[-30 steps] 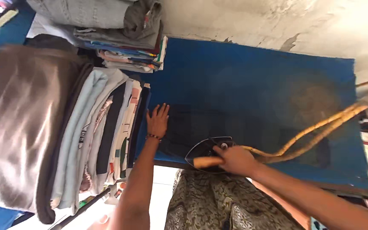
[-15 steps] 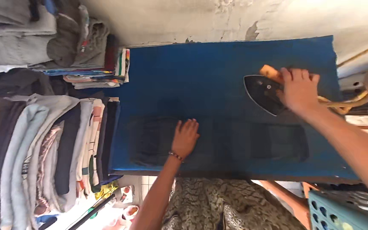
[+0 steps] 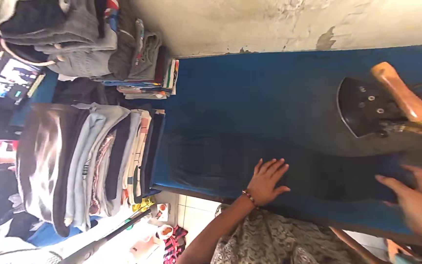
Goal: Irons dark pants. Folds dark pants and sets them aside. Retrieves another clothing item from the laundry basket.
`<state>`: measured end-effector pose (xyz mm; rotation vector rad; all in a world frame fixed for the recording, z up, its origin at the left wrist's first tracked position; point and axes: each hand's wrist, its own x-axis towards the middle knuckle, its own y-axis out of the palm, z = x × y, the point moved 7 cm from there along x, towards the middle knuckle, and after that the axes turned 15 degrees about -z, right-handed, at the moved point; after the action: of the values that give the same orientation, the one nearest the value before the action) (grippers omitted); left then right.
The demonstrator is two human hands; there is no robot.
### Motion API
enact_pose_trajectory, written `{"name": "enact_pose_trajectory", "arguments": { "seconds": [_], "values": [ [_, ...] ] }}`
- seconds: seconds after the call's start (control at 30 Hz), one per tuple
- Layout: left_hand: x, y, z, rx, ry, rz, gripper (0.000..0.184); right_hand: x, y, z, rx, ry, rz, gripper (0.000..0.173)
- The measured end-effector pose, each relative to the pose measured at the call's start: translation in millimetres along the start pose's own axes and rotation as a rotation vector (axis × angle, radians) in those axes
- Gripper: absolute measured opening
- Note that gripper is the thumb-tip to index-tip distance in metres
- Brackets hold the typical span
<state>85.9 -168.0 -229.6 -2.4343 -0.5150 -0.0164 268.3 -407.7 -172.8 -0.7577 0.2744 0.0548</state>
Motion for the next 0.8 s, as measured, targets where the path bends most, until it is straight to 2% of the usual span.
{"name": "enact_pose_trajectory", "arguments": {
  "seconds": [0.07,0.13,0.17,0.2,0.23,0.27,0.33,0.37,0.4,0.43,0.47,0.53,0.6,0.67,0.7,0.73,0.8],
  "values": [
    [5.9,-36.9,8.0,-0.466,-0.251,-0.075,0.059,-59.9,29.1,80.0,0.039,-0.296,0.08,0.06],
    [2.3,-86.6,26.6,-0.903,-0.516,-0.154,0.098,-138.2,82.9,146.6,0.107,-0.528,0.271,0.06],
    [-4.2,-119.5,37.7,-1.032,-0.638,-0.223,0.114,-176.6,114.5,171.5,0.16,-0.596,0.449,0.06],
    [-14.9,-157.7,50.5,-1.056,-0.745,-0.327,0.115,-208.1,143.5,190.6,0.207,-0.628,0.632,0.063],
    [-28.3,-196.7,65.7,-1.022,-0.84,-0.431,0.102,-227.2,167.5,201.7,0.204,-0.646,0.731,0.062],
    [-40.5,-227.1,87.0,-1.016,-0.906,-0.507,0.088,-232.4,187.6,203.7,0.152,-0.644,0.722,0.059],
    [-59.9,-261.9,134.0,-0.929,-0.949,-0.563,0.051,-213.7,222.9,182.3,-0.026,-0.599,0.523,0.048],
    [-67.6,-269.1,158.6,-0.81,-0.963,-0.533,0.04,-199.4,238.5,162.3,-0.118,-0.599,0.398,0.046],
    [-71.8,-274.0,181.9,-0.657,-0.966,-0.499,0.049,-185.8,253.1,138.8,-0.188,-0.636,0.278,0.045],
    [-71.9,-277.1,200.2,-0.504,-0.934,-0.44,0.063,-173.9,265.6,114.4,-0.249,-0.686,0.185,0.047],
    [-69.4,-279.2,212.9,-0.351,-0.88,-0.39,0.069,-164.5,274.8,91.8,-0.311,-0.734,0.127,0.053],
    [-63.2,-283.3,213.9,-0.04,-0.779,-0.337,0.065,-155.8,279.8,66.5,-0.382,-0.83,0.035,0.062],
    [-59.8,-282.2,189.1,0.27,-0.648,-0.375,0.06,-154.6,275.4,67.3,-0.39,-0.837,-0.045,0.068],
    [-59.3,-266.5,164.0,0.521,-0.338,-0.491,0.053,-151.8,274.2,72.8,-0.406,-0.852,-0.084,0.072],
    [-58.8,-251.1,157.9,0.582,-0.172,-0.495,0.049,-147.5,275.6,71.8,-0.422,-0.87,-0.07,0.072],
    [-59.9,-233.0,157.8,0.607,-0.065,-0.42,0.049,-142.2,276.6,64.5,-0.439,-0.857,-0.038,0.072],
    [-61.4,-204.8,171.6,0.604,-0.054,-0.166,0.058,-137.6,271.3,53.2,-0.432,-0.782,-0.036,0.071]
  ]
}}
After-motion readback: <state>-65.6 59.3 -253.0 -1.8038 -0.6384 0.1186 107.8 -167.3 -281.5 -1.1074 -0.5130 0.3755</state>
